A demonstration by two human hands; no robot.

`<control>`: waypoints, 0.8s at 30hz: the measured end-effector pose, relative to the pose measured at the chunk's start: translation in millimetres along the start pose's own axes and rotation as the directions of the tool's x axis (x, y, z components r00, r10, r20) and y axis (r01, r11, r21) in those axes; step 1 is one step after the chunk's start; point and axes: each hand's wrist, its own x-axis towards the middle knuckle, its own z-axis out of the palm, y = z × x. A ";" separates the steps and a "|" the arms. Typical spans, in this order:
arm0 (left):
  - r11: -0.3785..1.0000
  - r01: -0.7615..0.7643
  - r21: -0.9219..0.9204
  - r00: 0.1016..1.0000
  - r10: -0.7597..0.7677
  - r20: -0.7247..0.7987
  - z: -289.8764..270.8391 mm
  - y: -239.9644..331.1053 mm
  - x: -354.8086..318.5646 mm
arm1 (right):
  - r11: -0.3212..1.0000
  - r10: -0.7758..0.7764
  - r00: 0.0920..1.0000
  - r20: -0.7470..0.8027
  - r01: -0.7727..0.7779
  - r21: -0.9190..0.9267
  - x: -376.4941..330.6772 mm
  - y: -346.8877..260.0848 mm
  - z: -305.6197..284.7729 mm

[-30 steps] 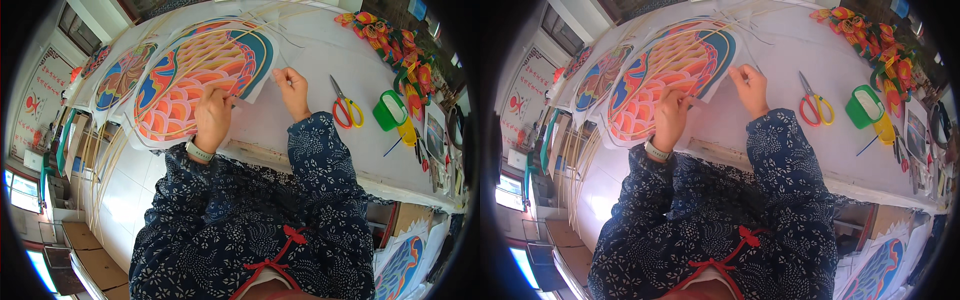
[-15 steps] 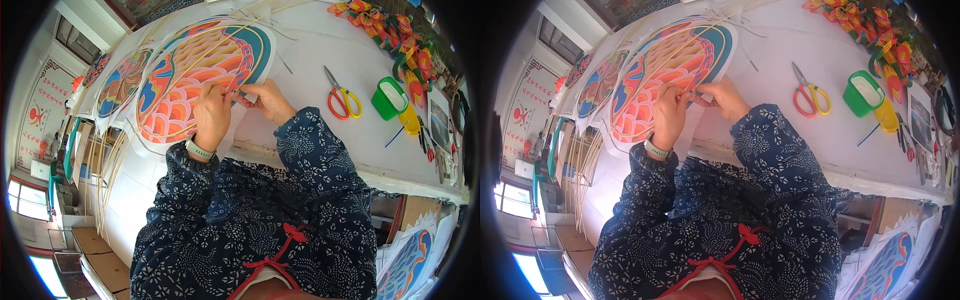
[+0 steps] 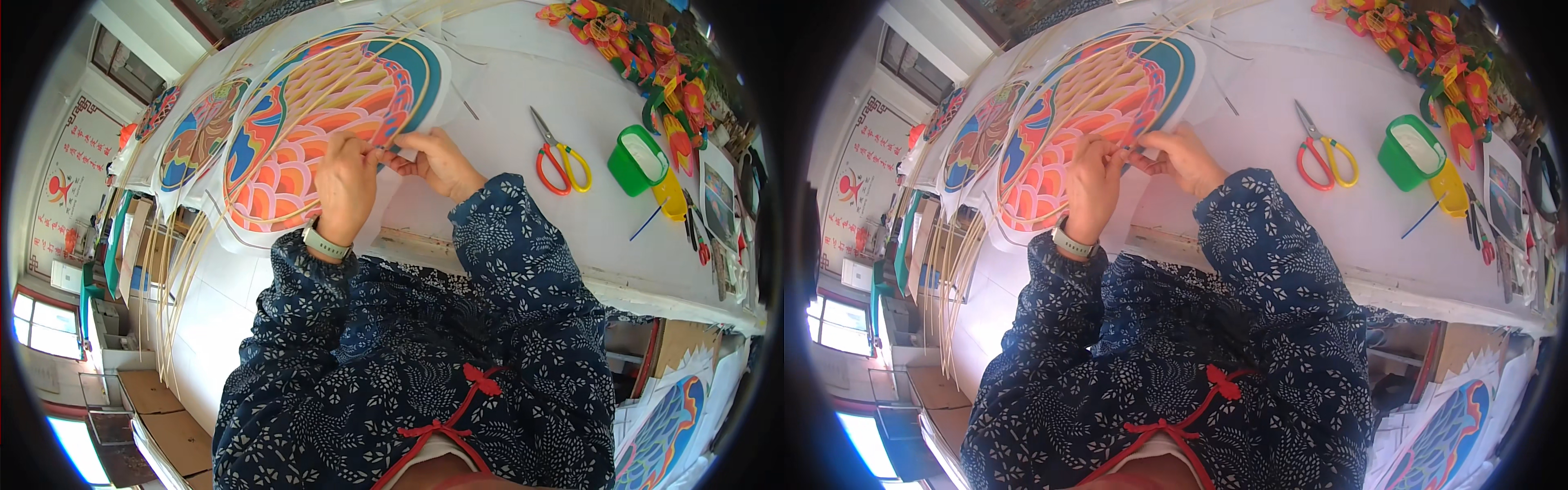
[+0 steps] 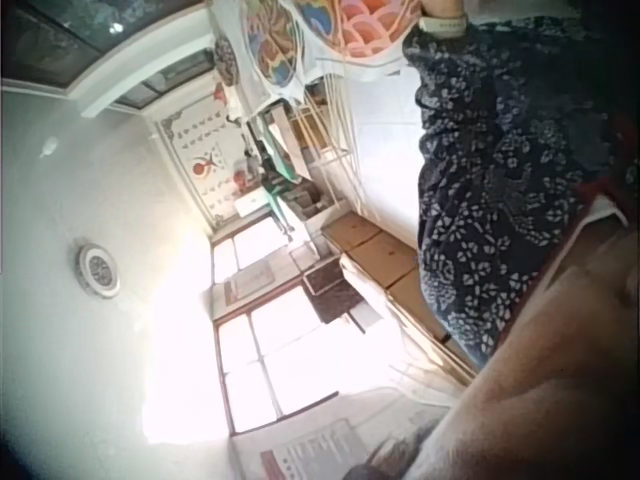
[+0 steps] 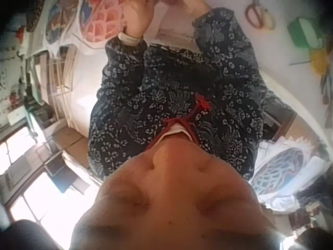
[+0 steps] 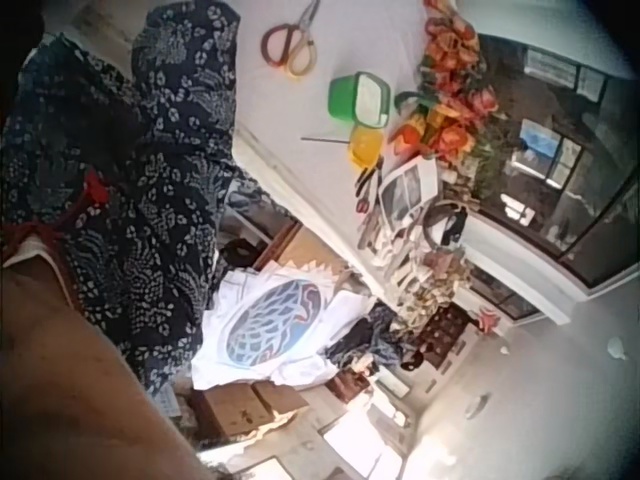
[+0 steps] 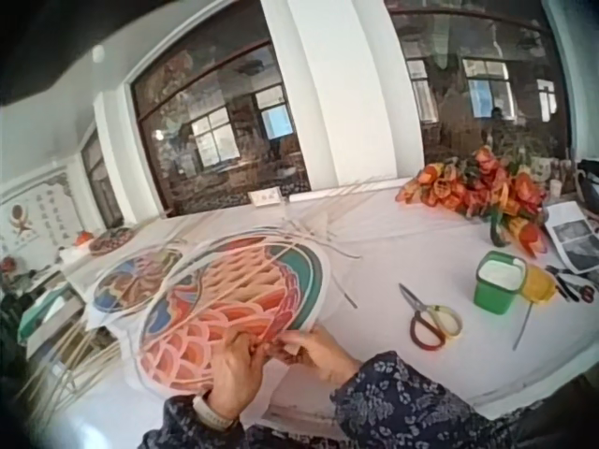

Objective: Making traditional kites by painting designs and attaching bamboo frames.

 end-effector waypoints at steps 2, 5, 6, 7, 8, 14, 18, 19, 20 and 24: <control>1.000 0.004 -0.008 0.998 -0.003 0.055 -1.1 -6.5 -4.2 | 0.999 0.012 0.999 -0.039 -0.014 -0.038 3.1 5.6 1.5; 0.996 -0.084 -0.035 0.996 0.083 -0.010 -18.9 -1.8 -12.6 | 0.991 0.030 0.995 -0.100 -0.043 -0.124 10.3 11.4 -0.2; 0.990 -0.135 -0.049 0.990 0.133 -0.037 -26.3 -3.6 -17.5 | 0.992 0.014 0.987 -0.159 -0.033 -0.121 11.0 11.7 -3.1; 0.993 -0.117 -0.032 0.992 0.114 -0.062 -38.4 -13.0 -22.8 | 0.992 -0.004 0.976 -0.217 -0.023 -0.121 12.8 11.9 -6.2; 0.993 -0.113 0.030 0.992 0.114 -0.048 -54.2 -28.8 -31.5 | 0.990 0.005 0.980 -0.197 -0.032 -0.135 13.5 13.3 -11.5; 0.886 0.100 0.453 0.995 -0.090 -0.044 -173.4 -178.8 -92.4 | 0.978 -0.018 0.957 -0.291 -0.044 -0.205 23.0 19.6 -13.2; 0.822 0.210 0.530 0.971 -0.238 -0.015 -220.1 -228.7 -123.5 | 0.971 -0.042 0.948 -0.317 -0.036 -0.235 26.8 22.7 -13.0; 0.845 0.230 0.482 0.959 -0.282 0.038 -227.7 -237.1 -127.3 | 0.970 -0.047 0.948 -0.316 -0.033 -0.241 27.9 23.1 -14.5; 0.867 0.249 0.432 0.943 -0.318 0.096 -232.8 -244.3 -129.3 | 0.970 -0.050 0.947 -0.317 -0.029 -0.240 28.0 22.9 -16.1; 0.934 0.265 0.241 0.944 -0.302 0.132 -242.4 -268.6 -134.2 | 0.976 -0.088 0.935 -0.343 0.012 -0.217 29.9 22.8 -10.4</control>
